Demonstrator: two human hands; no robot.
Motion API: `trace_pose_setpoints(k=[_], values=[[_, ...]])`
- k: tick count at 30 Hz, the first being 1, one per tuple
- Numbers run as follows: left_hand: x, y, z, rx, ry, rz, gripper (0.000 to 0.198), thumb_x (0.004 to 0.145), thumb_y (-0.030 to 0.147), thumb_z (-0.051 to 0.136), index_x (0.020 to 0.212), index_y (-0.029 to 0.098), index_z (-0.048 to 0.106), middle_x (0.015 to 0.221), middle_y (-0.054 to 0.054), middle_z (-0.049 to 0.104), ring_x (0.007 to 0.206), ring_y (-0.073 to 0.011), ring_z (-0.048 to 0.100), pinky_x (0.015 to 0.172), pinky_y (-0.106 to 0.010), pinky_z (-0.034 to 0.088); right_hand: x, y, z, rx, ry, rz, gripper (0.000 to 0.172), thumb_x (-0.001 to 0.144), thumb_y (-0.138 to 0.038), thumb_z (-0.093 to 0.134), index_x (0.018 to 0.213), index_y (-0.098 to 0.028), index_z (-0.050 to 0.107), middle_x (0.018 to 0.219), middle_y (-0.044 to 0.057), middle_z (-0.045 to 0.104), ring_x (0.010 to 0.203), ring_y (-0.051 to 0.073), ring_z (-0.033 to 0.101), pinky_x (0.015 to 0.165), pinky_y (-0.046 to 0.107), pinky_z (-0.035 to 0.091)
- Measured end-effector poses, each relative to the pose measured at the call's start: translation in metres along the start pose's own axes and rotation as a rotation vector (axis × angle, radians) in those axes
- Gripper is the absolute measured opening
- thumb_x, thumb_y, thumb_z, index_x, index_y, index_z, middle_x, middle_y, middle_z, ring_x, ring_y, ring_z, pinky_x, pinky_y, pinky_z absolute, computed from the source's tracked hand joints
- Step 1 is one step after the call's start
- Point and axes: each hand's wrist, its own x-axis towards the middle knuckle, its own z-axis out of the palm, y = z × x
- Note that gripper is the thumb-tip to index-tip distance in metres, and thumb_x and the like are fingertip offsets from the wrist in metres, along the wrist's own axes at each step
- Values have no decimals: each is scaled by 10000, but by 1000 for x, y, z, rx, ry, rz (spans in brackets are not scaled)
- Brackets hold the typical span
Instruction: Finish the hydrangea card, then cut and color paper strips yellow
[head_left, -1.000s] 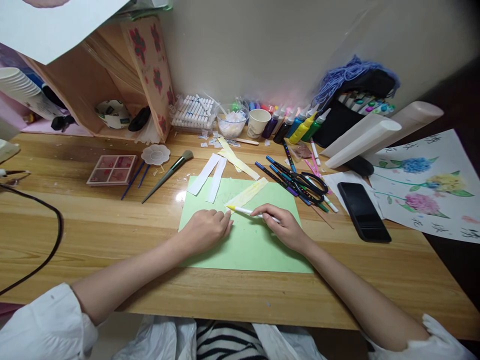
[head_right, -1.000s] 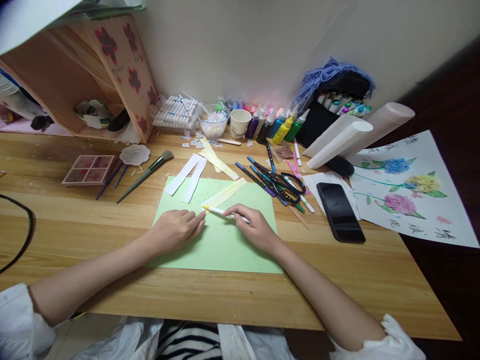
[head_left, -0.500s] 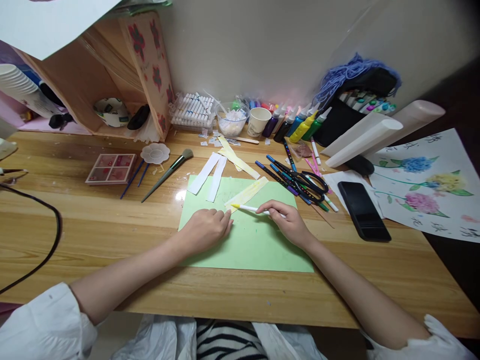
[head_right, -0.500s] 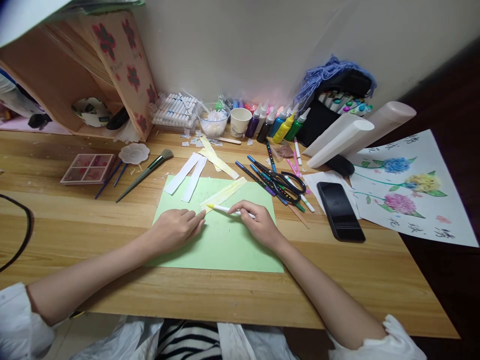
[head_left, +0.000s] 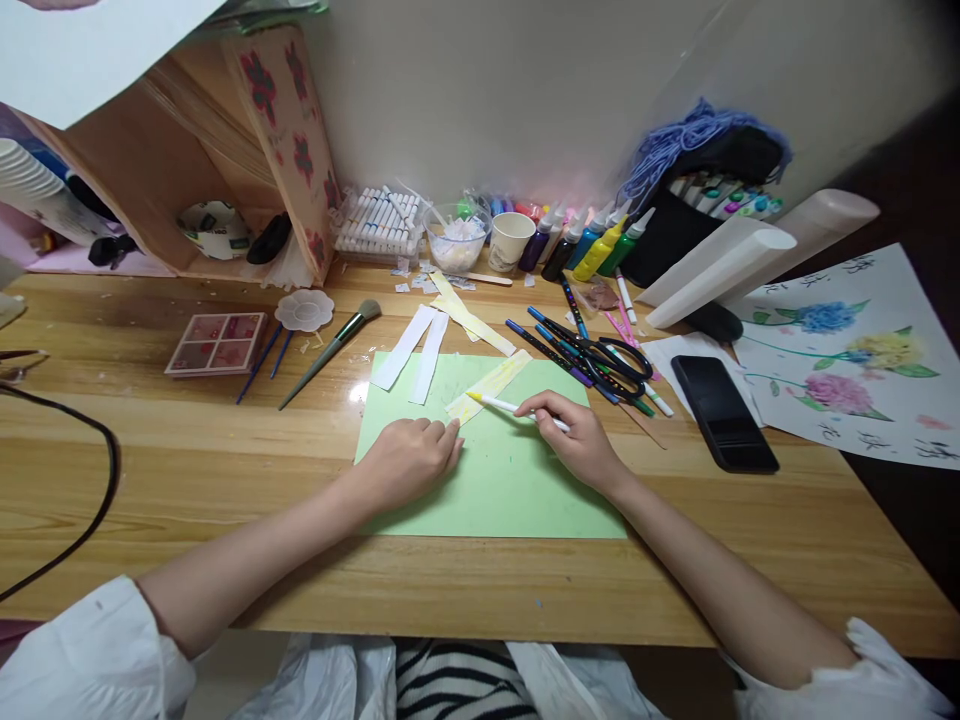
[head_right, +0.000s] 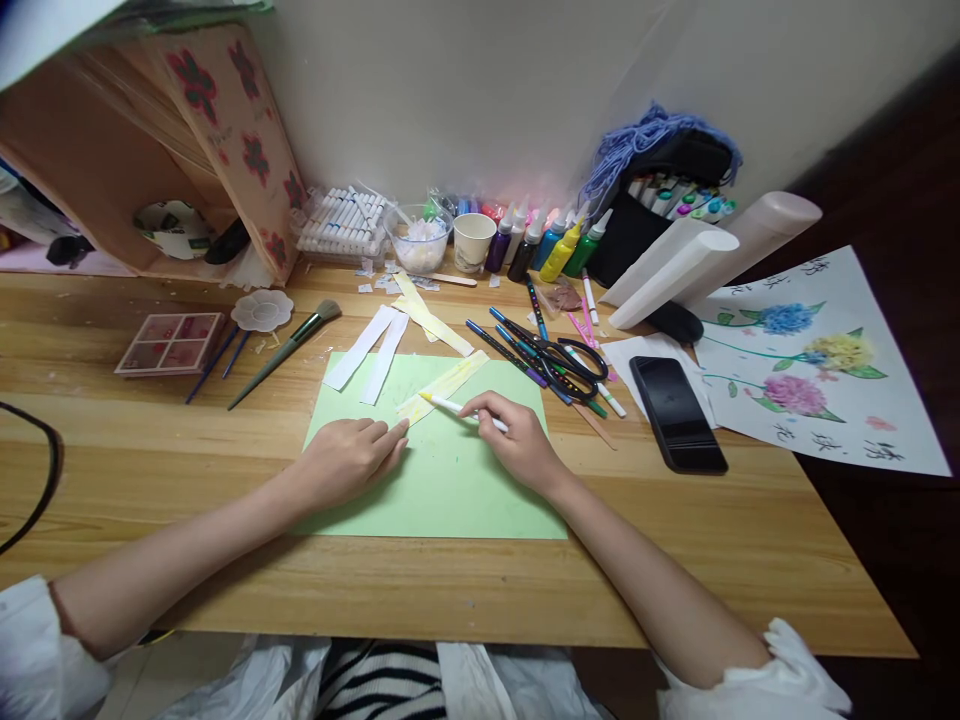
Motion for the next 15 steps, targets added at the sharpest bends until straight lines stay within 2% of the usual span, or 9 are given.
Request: trace_pose_setpoints(k=[3, 7, 11, 15], values=[[0, -1, 0, -5, 0, 4, 279, 931, 248, 369, 958, 108, 609, 587, -31, 604, 535, -158, 587, 440, -268, 304, 0, -1, 0, 0, -29, -12, 204, 900, -207, 405, 901, -194, 609, 779, -3, 586, 645, 125, 493, 582, 239, 346], [0, -1, 0, -7, 14, 14, 276, 928, 243, 375, 960, 106, 612, 588, -31, 603, 528, -161, 582, 438, -272, 303, 0, 0, -3, -11, 51, -1, 201, 895, -207, 406, 880, -192, 606, 711, -16, 542, 581, 116, 445, 544, 238, 323], [0, -1, 1, -24, 18, 14, 278, 929, 238, 370, 963, 105, 612, 589, -35, 600, 522, -162, 572, 437, -270, 299, -1, 4, -6, -19, -4, -21, 218, 881, -185, 393, 872, -195, 611, 699, -20, 544, 572, 116, 443, 537, 238, 315], [-1, -1, 1, -30, 23, 3, 273, 929, 240, 370, 965, 117, 610, 600, -31, 608, 526, -156, 569, 451, -270, 291, -1, 6, -8, -61, 99, -4, 264, 857, -145, 360, 836, -195, 619, 668, -22, 528, 550, 118, 424, 535, 244, 304]])
